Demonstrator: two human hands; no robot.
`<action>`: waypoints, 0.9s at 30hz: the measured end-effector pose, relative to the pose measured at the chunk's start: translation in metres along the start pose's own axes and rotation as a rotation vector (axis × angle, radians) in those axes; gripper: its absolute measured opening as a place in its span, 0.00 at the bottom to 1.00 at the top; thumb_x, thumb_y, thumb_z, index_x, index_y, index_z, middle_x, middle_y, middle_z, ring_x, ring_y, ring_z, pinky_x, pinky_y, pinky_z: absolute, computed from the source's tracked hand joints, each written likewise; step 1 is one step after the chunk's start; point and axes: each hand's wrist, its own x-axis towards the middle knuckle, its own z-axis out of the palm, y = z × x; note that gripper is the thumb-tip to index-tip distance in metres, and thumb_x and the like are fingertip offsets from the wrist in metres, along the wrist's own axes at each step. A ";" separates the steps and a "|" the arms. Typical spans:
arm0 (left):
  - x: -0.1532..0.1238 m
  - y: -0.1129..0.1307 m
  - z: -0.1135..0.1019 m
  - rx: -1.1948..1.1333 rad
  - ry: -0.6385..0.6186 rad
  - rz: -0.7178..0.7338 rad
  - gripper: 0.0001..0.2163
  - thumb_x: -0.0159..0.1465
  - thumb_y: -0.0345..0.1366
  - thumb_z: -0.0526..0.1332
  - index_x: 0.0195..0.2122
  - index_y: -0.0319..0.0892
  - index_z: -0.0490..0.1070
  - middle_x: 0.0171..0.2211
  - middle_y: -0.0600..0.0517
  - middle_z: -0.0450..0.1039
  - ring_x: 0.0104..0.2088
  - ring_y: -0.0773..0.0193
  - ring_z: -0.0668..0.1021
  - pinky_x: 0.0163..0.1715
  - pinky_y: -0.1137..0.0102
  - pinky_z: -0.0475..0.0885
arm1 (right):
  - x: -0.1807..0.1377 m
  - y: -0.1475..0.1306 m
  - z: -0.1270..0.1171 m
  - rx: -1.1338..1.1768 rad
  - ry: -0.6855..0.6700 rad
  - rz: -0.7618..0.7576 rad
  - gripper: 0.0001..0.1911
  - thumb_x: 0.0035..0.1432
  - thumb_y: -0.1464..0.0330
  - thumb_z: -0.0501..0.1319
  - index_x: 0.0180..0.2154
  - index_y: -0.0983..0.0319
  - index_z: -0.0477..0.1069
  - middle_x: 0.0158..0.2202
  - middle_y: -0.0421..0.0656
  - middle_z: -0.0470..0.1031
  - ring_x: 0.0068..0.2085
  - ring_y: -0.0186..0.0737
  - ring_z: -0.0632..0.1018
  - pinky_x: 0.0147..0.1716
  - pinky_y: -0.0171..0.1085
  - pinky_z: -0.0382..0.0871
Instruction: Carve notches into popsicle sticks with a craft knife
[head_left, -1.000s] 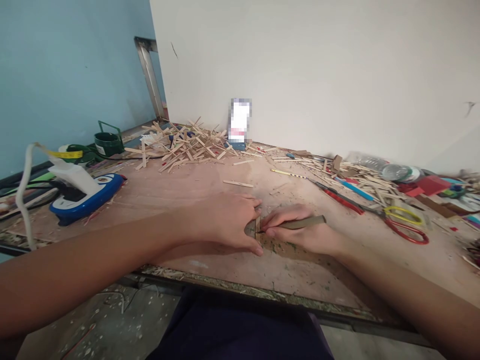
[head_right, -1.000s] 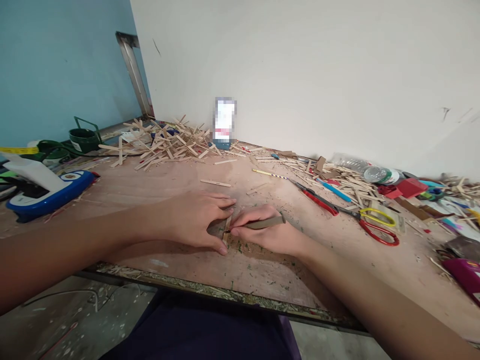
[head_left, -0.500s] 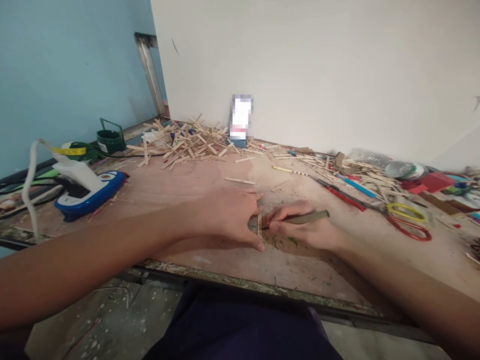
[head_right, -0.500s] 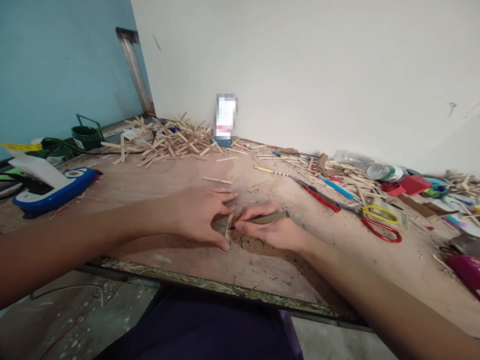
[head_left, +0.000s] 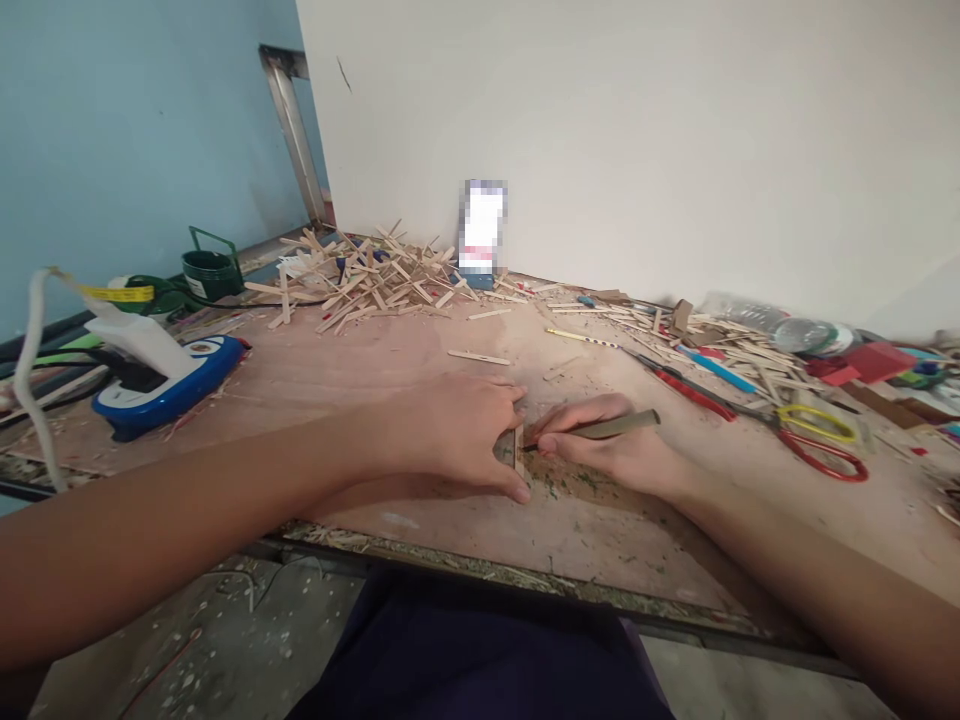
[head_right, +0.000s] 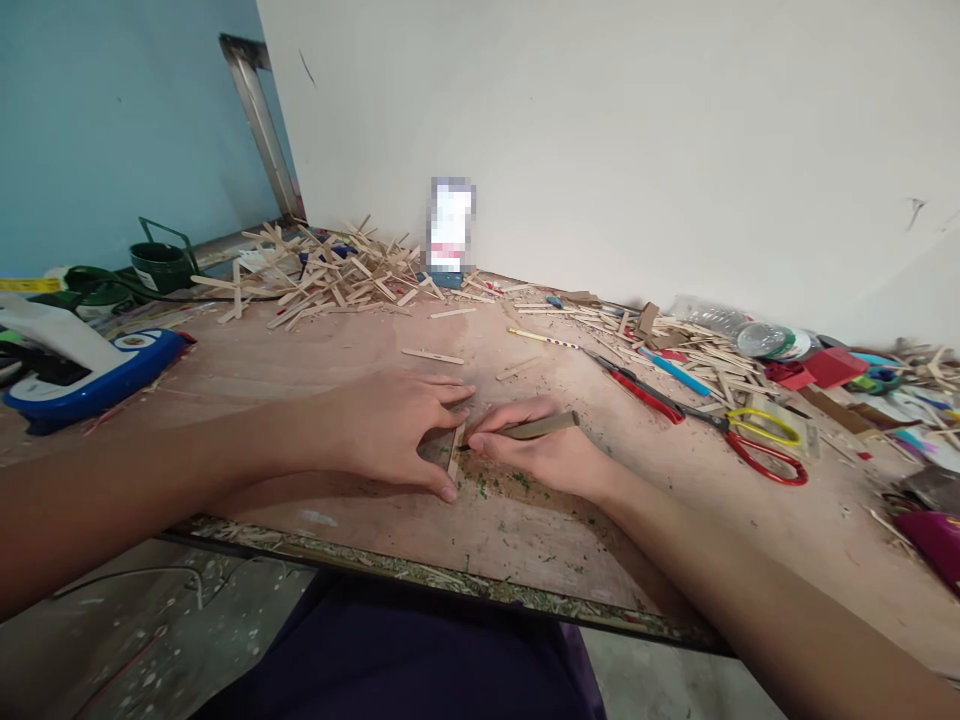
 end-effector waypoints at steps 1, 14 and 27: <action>0.000 0.001 -0.001 0.000 -0.001 -0.003 0.41 0.65 0.73 0.62 0.63 0.42 0.79 0.76 0.39 0.63 0.75 0.37 0.66 0.69 0.54 0.70 | 0.000 0.000 0.000 0.006 -0.001 -0.009 0.11 0.64 0.60 0.74 0.34 0.62 0.86 0.39 0.47 0.89 0.39 0.43 0.86 0.42 0.38 0.80; 0.000 -0.001 0.001 -0.020 0.002 -0.002 0.40 0.64 0.74 0.62 0.60 0.44 0.80 0.75 0.40 0.64 0.71 0.38 0.72 0.65 0.56 0.72 | 0.003 -0.003 -0.001 0.039 -0.063 -0.061 0.12 0.65 0.60 0.74 0.35 0.62 0.86 0.40 0.47 0.88 0.40 0.43 0.86 0.44 0.40 0.81; 0.001 0.004 -0.010 -0.006 -0.008 -0.019 0.34 0.62 0.71 0.67 0.52 0.45 0.83 0.69 0.39 0.73 0.72 0.34 0.70 0.64 0.53 0.72 | -0.002 -0.004 -0.002 -0.049 -0.071 -0.061 0.16 0.68 0.56 0.72 0.35 0.62 0.85 0.40 0.50 0.88 0.40 0.47 0.86 0.41 0.42 0.80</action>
